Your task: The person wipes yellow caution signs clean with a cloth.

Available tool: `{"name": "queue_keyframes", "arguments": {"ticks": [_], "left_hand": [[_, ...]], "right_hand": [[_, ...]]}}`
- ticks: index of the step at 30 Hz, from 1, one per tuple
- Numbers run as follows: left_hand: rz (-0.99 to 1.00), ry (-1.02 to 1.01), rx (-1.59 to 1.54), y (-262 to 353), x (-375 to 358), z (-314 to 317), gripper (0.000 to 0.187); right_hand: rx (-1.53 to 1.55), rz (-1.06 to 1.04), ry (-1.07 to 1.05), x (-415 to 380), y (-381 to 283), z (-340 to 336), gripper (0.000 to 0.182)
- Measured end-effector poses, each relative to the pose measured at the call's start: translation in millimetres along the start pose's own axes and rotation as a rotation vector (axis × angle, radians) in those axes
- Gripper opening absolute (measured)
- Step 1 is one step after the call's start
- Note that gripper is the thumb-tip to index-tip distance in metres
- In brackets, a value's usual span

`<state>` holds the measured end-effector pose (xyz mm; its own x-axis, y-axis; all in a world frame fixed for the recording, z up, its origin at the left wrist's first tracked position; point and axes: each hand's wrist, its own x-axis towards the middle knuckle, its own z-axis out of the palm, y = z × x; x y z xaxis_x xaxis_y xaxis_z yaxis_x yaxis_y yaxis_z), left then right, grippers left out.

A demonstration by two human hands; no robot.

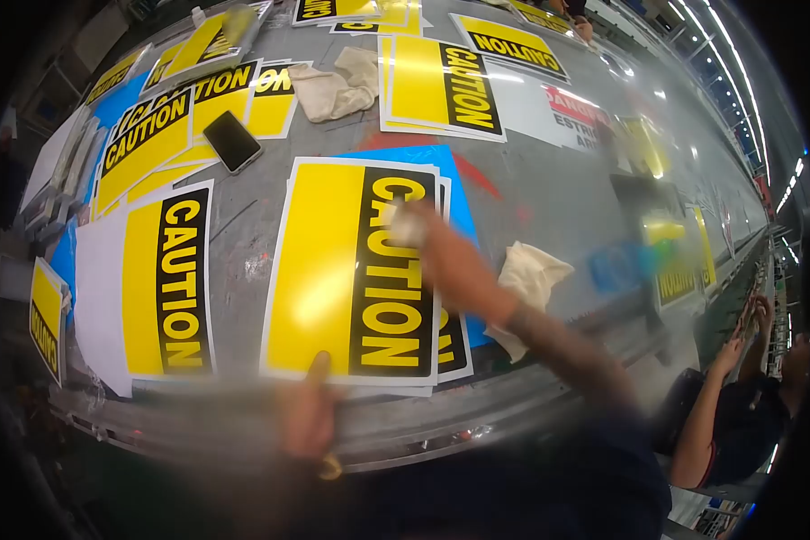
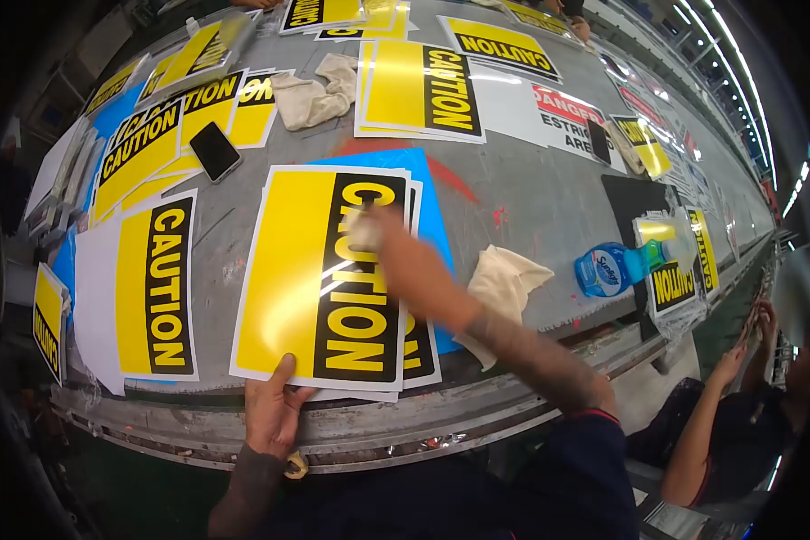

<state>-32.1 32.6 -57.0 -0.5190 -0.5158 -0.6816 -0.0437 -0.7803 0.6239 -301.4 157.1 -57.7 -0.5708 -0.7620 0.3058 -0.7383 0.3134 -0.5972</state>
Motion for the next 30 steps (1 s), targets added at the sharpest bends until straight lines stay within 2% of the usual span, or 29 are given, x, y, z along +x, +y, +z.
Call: {"name": "queue_keyframes", "arguments": {"ticks": [1,4,5,7,9,10,11,13,14,15,16,18,19,22,24,25,26,27,29,30], "left_hand": [[-0.006,0.0,0.001,0.9,1.4,1.6,0.045],[0.015,-0.02,0.096,4.2,0.8,2.1,0.044],[0.008,-0.017,0.071,4.0,0.3,3.3,0.044],[-0.005,-0.012,0.023,3.9,-0.9,6.0,0.044],[0.016,0.002,-0.029,1.2,-1.4,7.0,0.044],[0.039,-0.019,0.014,-0.1,1.3,1.5,0.043],[0.021,-0.05,0.015,0.0,3.4,-1.6,0.043],[-0.003,-0.094,0.021,0.1,-0.9,-0.9,0.042],[-0.054,-0.054,0.053,-7.2,-0.5,-1.6,0.043],[-0.059,0.009,0.063,-13.0,6.5,-2.8,0.045],[-0.03,-0.044,0.048,-16.4,10.9,-7.7,0.049],[-0.027,-0.063,0.091,-15.7,16.0,-7.2,0.049],[0.002,-0.146,0.055,-22.1,23.3,-13.4,0.047],[0.021,-0.177,0.078,-25.8,28.4,-15.3,0.045],[0.012,-0.175,0.104,-25.4,35.7,-13.4,0.044],[0.033,-0.18,0.073,-26.4,36.1,-11.2,0.044],[0.055,-0.183,0.049,-26.0,37.5,-10.1,0.043],[0.065,-0.182,0.032,-26.4,34.7,-10.5,0.043],[0.08,-0.136,0.096,-32.2,43.0,-10.3,0.044],[0.059,-0.187,0.065,-25.6,33.2,-11.3,0.045]], "right_hand": [[-0.071,-0.161,-0.093,-17.2,-11.4,14.3,0.038],[-0.243,-0.197,-0.009,-1.1,33.9,-3.1,0.04],[-0.152,-0.037,0.038,16.6,53.2,-12.4,0.041],[-0.103,0.015,0.012,7.9,42.8,-6.0,0.041],[-0.158,-0.231,-0.012,-21.6,6.4,6.3,0.042],[-0.152,-0.209,-0.119,-17.7,8.5,-3.7,0.041],[-0.034,0.061,-0.071,-8.9,10.9,-11.2,0.042],[-0.15,-0.128,0.025,3.6,34.0,-14.6,0.048],[-0.206,-0.068,0.027,-14.5,23.6,-8.0,0.056],[-0.153,-0.096,-0.071,-30.9,15.5,-6.4,0.058],[-0.056,-0.214,-0.197,-32.1,2.0,-9.7,0.055],[-0.051,-0.295,-0.08,-17.5,53.0,12.7,0.045],[0.042,-0.067,-0.152,14.0,18.5,-9.8,0.044],[0.098,-0.049,-0.113,55.0,36.2,-0.9,0.047],[0.031,-0.25,-0.075,61.8,41.7,33.8,0.047],[0.031,-0.349,-0.228,46.2,1.6,37.5,0.049],[0.057,-0.362,-0.265,51.8,12.2,50.1,0.047],[0.088,-0.361,-0.305,57.5,32.0,67.6,0.046],[0.012,-0.183,-0.131,90.6,79.4,51.4,0.04],[-0.014,-0.113,-0.07,98.7,87.1,39.1,0.038]]}}
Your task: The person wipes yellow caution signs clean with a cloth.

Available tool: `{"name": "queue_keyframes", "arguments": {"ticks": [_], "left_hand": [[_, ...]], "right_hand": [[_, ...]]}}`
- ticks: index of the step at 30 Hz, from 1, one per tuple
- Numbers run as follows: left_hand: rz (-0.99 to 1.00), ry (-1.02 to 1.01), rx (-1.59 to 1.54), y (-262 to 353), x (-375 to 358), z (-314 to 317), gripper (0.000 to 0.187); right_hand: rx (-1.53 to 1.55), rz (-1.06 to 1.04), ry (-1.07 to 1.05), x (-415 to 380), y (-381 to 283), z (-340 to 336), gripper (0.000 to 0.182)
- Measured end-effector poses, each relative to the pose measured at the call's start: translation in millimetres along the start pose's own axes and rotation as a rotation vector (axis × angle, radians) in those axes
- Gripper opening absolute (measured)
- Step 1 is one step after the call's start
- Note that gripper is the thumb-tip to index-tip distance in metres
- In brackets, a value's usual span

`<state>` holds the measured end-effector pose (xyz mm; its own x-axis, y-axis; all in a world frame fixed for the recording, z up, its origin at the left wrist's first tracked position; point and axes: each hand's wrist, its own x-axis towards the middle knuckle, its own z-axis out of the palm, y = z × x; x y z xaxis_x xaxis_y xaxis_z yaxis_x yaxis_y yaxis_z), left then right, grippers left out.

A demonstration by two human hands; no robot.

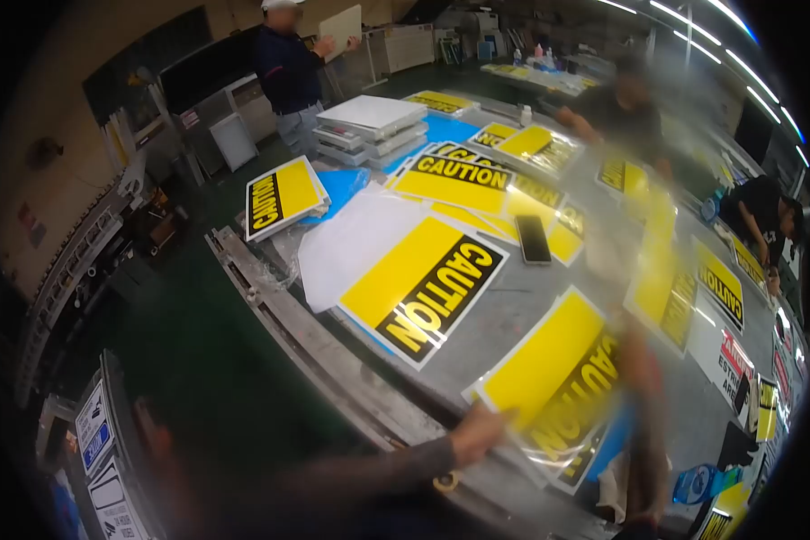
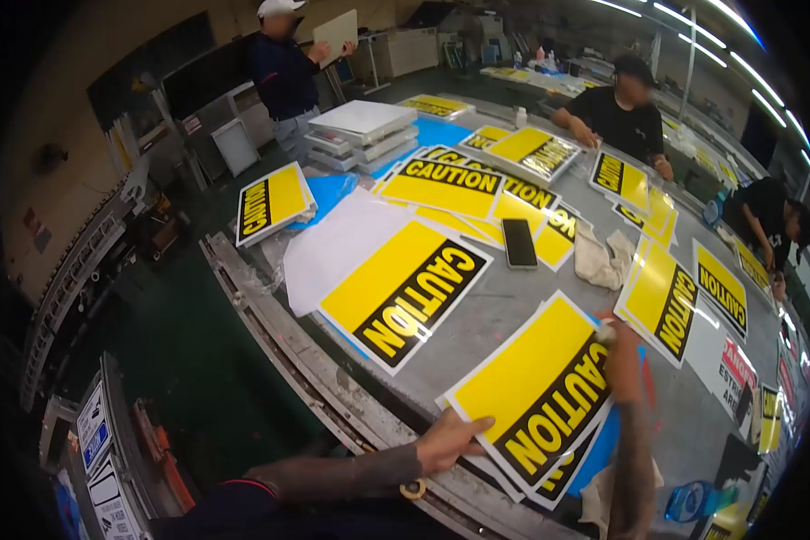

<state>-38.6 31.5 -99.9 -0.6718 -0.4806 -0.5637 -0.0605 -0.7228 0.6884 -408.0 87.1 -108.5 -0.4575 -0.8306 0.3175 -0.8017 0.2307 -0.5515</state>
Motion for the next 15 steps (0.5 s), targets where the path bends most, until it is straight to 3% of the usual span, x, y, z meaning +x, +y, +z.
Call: {"name": "queue_keyframes", "arguments": {"ticks": [4,5,7,9,11,13,15], "left_hand": [[0.155,-0.256,-0.119,32.8,-23.3,-14.4,0.062],[0.182,-0.294,-0.032,46.4,-32.5,-20.0,0.064],[0.218,-0.38,-0.053,59.1,-44.8,-29.5,0.076],[0.24,-0.447,-0.092,68.1,-47.8,-27.6,0.087],[0.292,-0.458,-0.092,76.0,-49.5,-25.0,0.092],[0.323,-0.45,-0.005,85.9,-54.5,-14.8,0.101],[0.359,-0.425,0.069,94.8,-58.9,-7.2,0.102]], "right_hand": [[-0.072,0.096,0.113,-16.6,17.2,-65.3,0.034],[-0.28,0.042,0.049,-42.2,28.8,-65.7,0.04],[-0.867,-0.05,0.06,-72.1,-28.9,-75.2,0.051],[-0.537,-0.058,0.088,-79.2,-86.4,-80.9,0.061],[-0.037,-0.14,-0.027,-87.1,-163.7,-77.7,0.071],[0.043,-0.17,-0.305,-92.9,-231.5,-74.4,0.084],[-0.009,-0.24,-0.371,-93.4,-259.5,-63.8,0.092]]}}
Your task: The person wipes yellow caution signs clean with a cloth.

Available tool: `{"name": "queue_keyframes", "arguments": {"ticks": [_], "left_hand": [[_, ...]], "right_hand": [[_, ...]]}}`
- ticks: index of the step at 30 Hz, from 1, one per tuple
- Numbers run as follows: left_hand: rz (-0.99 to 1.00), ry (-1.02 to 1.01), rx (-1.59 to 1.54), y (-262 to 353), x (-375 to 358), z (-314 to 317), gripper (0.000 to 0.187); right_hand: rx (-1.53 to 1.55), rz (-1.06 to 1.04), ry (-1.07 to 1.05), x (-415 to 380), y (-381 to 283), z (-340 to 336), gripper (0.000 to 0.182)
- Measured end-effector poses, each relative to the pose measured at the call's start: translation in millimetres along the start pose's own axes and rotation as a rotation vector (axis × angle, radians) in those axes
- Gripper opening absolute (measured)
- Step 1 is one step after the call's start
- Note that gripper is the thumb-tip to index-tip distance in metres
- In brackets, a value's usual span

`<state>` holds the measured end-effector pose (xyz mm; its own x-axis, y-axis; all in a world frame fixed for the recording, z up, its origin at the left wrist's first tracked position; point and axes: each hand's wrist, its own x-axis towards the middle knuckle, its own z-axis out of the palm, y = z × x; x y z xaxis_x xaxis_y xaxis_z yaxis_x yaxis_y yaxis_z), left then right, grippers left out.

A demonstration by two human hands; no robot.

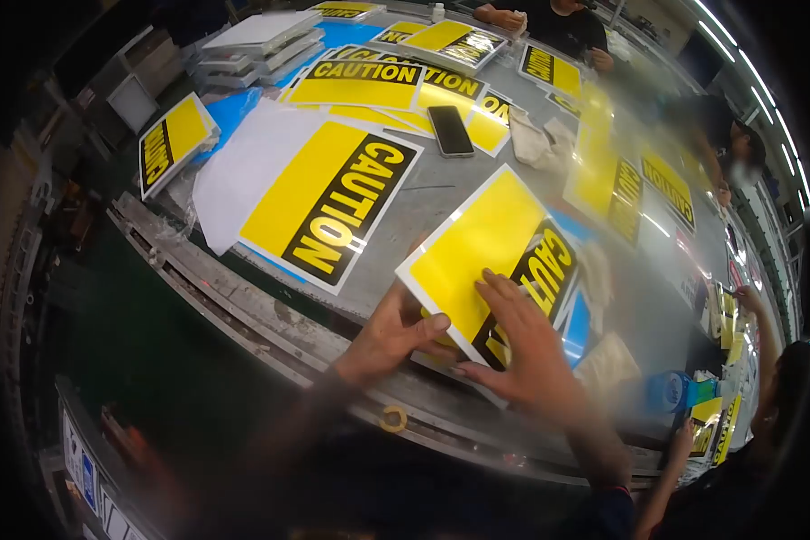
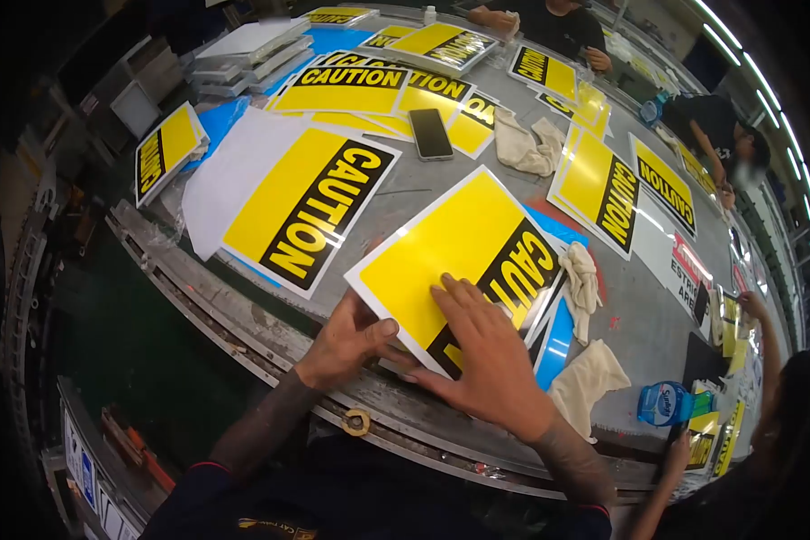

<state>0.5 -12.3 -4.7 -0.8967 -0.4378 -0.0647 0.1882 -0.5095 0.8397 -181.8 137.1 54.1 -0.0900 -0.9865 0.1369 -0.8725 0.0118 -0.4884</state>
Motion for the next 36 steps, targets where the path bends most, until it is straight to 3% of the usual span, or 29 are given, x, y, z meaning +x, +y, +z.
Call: {"name": "queue_keyframes", "arguments": {"ticks": [1,3,5,8,10,13,18,23,28,32,34,36], "left_hand": [[0.155,-0.019,0.064,-6.3,5.1,0.1,0.101],[0.226,0.059,0.123,-3.1,11.4,6.3,0.101],[0.259,0.132,0.179,-2.6,17.0,9.8,0.101],[0.279,0.189,0.257,-8.2,25.3,9.8,0.098],[0.329,0.217,0.292,-8.3,29.8,7.7,0.092],[0.3,0.098,0.257,4.4,25.7,12.6,0.105],[0.264,-0.107,0.171,18.7,26.8,12.9,0.117],[0.369,-0.036,0.254,8.1,37.7,14.3,0.115],[0.269,-0.033,0.224,17.5,37.0,18.3,0.124],[0.151,0.015,0.084,19.6,24.5,7.5,0.126],[0.041,0.05,0.293,19.2,10.6,-12.2,0.11],[0.311,0.289,1.248,5.3,-4.5,-30.1,0.096]], "right_hand": [[0.033,0.014,-0.015,-1.7,-0.1,0.9,0.092],[0.084,0.019,-0.034,5.0,6.2,6.4,0.092],[0.171,0.022,-0.064,8.6,11.1,2.3,0.089],[0.393,0.212,-0.138,9.5,15.4,5.2,0.085],[0.268,0.116,-0.072,7.9,16.7,10.7,0.087],[0.068,0.046,0.019,5.6,12.2,15.5,0.094],[0.192,0.101,-0.027,5.6,13.8,-5.2,0.09],[0.337,0.19,-0.114,6.6,17.3,-25.0,0.088],[0.342,0.174,-0.125,8.5,22.7,-34.2,0.087],[0.508,0.209,-0.109,6.6,26.5,-41.1,0.071],[0.519,0.238,-0.085,5.6,23.5,-38.9,0.063],[0.499,0.228,-0.06,2.3,27.5,-27.0,0.061]]}}
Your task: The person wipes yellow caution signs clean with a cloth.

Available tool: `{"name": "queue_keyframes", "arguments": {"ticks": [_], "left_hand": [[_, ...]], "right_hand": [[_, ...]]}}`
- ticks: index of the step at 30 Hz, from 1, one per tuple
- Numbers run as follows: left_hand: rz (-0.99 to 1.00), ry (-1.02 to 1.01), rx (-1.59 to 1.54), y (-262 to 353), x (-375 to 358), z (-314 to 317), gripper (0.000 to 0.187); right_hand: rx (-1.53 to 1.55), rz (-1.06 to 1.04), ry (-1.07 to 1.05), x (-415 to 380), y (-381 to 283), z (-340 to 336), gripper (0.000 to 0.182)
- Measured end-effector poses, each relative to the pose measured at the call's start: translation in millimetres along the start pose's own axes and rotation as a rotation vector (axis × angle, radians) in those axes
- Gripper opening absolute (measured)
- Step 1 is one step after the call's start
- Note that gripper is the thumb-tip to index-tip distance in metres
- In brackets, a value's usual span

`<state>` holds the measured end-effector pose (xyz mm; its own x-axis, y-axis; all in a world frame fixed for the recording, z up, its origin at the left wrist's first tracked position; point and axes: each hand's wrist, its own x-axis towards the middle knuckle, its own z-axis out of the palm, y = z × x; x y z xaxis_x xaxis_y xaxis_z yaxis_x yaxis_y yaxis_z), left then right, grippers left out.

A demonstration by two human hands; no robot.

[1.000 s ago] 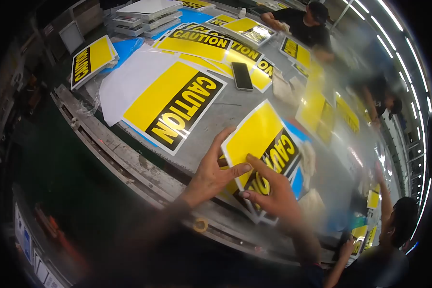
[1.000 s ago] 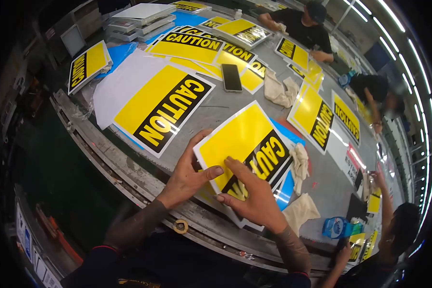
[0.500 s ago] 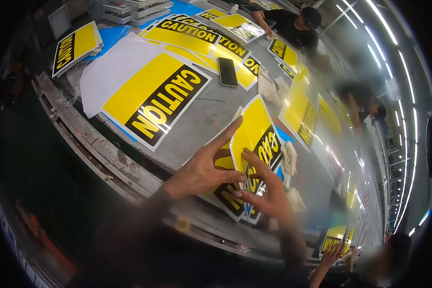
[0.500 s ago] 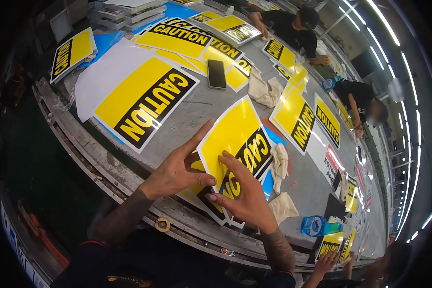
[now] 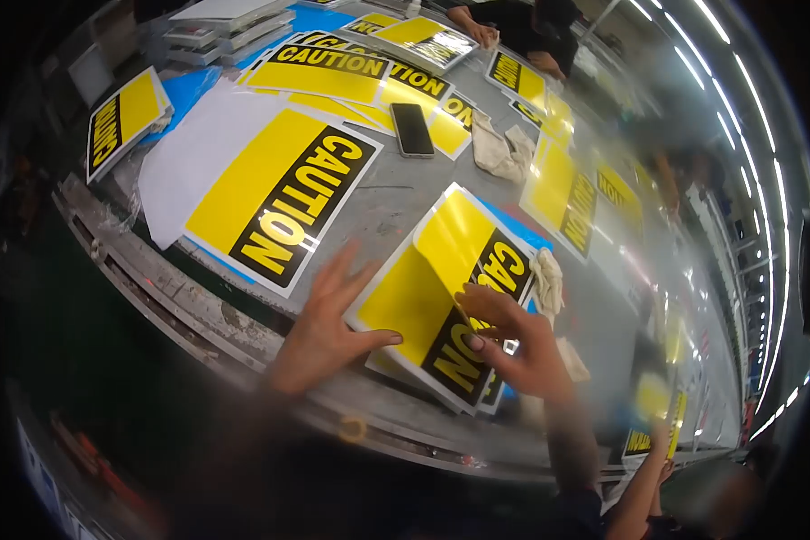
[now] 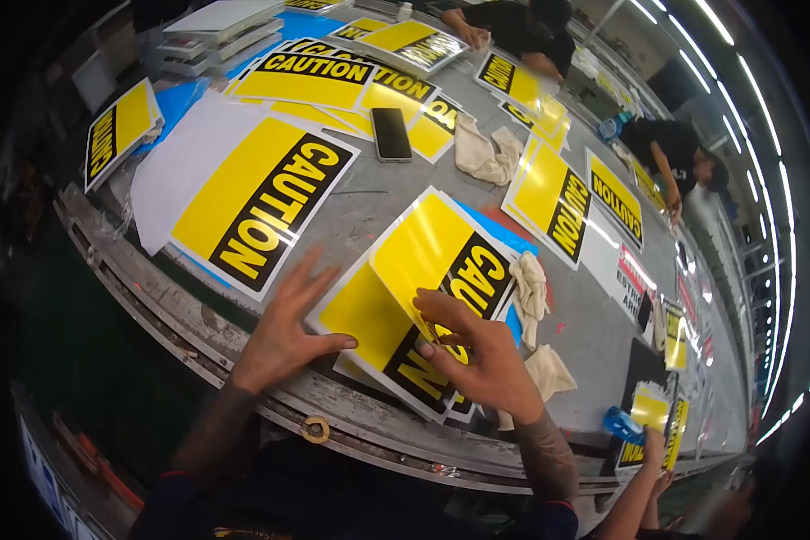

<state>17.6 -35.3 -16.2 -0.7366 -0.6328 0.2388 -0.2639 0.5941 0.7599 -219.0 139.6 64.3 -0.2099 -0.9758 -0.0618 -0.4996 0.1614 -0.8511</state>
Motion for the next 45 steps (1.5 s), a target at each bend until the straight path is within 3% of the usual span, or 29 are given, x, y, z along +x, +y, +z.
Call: {"name": "queue_keyframes", "arguments": {"ticks": [2,3,4,6,8,10,11,12,13,14,15,17,18,20,23,24,26,27,28,30,32,33,36,37,40,41,43,45], "left_hand": [[-0.048,0.145,0.039,5.6,-9.2,-8.1,0.087],[-0.171,0.097,-0.317,-0.2,-14.1,-1.9,0.086],[-0.301,0.121,-0.883,15.9,-18.1,12.9,0.087],[-0.498,-0.001,-1.299,39.1,-17.5,29.3,0.078],[-0.722,-0.204,-1.251,35.4,-11.5,50.6,0.063],[-0.768,-0.21,-1.23,20.6,-8.4,67.2,0.049],[-0.794,-0.152,-1.234,17.8,-7.3,68.4,0.048],[-0.829,-0.109,-1.241,15.2,-6.5,68.7,0.047],[-0.834,-0.103,-1.247,13.4,-5.9,69.1,0.046],[-0.805,-0.102,-1.29,2.2,-10.8,76.7,0.047],[-0.822,-0.085,-1.236,3.5,-10.2,74.3,0.048],[-0.822,-0.096,-1.235,0.5,-10.7,79.6,0.048],[-0.809,-0.048,-1.223,11.7,-8.2,74.6,0.047],[-0.819,-0.043,-1.188,9.9,-7.2,74.4,0.047],[-0.856,-0.053,-1.151,8.3,-3.6,71.7,0.049],[-0.857,-0.062,-1.138,7.9,-4.3,73.1,0.05],[-0.867,-0.051,-1.109,5.2,-5.6,75.6,0.051],[-0.87,-0.039,-1.086,4.9,-5.9,76.0,0.05],[-0.882,-0.033,-1.059,4.4,-6.7,76.4,0.05],[-0.865,-0.013,-1.126,11.6,-8.7,79.4,0.049],[-0.868,-0.024,-1.094,10.4,-9.7,76.5,0.049],[-0.87,0.002,-1.103,4.7,-11.6,80.8,0.049],[-0.875,0.011,-1.125,5.2,-10.5,81.8,0.047],[-0.86,0.012,-1.109,5.1,-10.2,82.8,0.047],[-0.879,-0.016,-1.056,4.9,-11.4,81.0,0.048],[-0.867,-0.021,-1.069,5.4,-12.5,80.1,0.048],[-0.855,0.016,-1.075,9.1,-12.3,81.3,0.048],[-0.84,0.027,-1.108,10.8,-10.1,81.2,0.047]], "right_hand": [[-0.132,-0.08,0.006,1.3,2.6,11.1,0.053],[-0.2,-0.083,0.002,2.3,4.2,15.5,0.052],[-0.271,-0.084,-0.009,2.0,5.7,19.3,0.05],[-0.362,-0.183,0.035,1.0,10.6,31.6,0.05],[-0.422,-0.216,-0.02,-1.5,19.4,41.6,0.05],[-0.62,-0.373,-0.036,0.6,28.3,39.6,0.055],[-0.474,-0.297,-0.016,4.3,35.4,22.4,0.063],[-0.452,-0.101,0.149,10.3,36.9,2.7,0.071],[-0.685,-0.225,0.492,14.0,91.4,-24.9,0.075],[-0.898,-0.057,0.73,22.5,141.4,-51.0,0.076],[-0.9,0.032,0.808,24.3,143.5,-75.7,0.072],[-0.796,0.267,0.711,16.4,199.4,-96.3,0.051],[-0.747,0.22,0.725,12.6,205.8,-102.3,0.04],[-0.757,0.091,0.807,17.3,198.6,-112.0,0.037],[-0.62,-0.081,0.743,30.1,143.8,-96.8,0.038],[-0.667,-0.041,0.615,29.7,111.0,-74.7,0.042],[-0.77,-0.221,0.393,30.1,98.1,-16.8,0.049],[-0.815,-0.267,0.184,32.1,103.8,6.2,0.066],[-0.693,-0.307,0.218,38.4,126.3,20.5,0.059],[-0.841,-0.129,0.472,62.5,160.8,-12.0,0.05],[-0.788,0.144,0.557,83.6,179.7,-54.5,0.042],[-0.785,0.105,0.527,81.7,172.1,-56.2,0.038],[-0.69,0.094,0.164,50.6,128.4,2.7,0.036],[-0.837,-0.241,0.269,50.8,141.4,13.3,0.037],[-0.665,-0.03,0.276,56.0,161.9,2.4,0.044],[-0.74,0.133,0.372,71.7,166.4,-33.4,0.044],[-0.656,0.145,0.528,88.3,186.9,-62.6,0.043],[-0.756,0.114,0.384,79.0,170.4,-45.8,0.043]]}}
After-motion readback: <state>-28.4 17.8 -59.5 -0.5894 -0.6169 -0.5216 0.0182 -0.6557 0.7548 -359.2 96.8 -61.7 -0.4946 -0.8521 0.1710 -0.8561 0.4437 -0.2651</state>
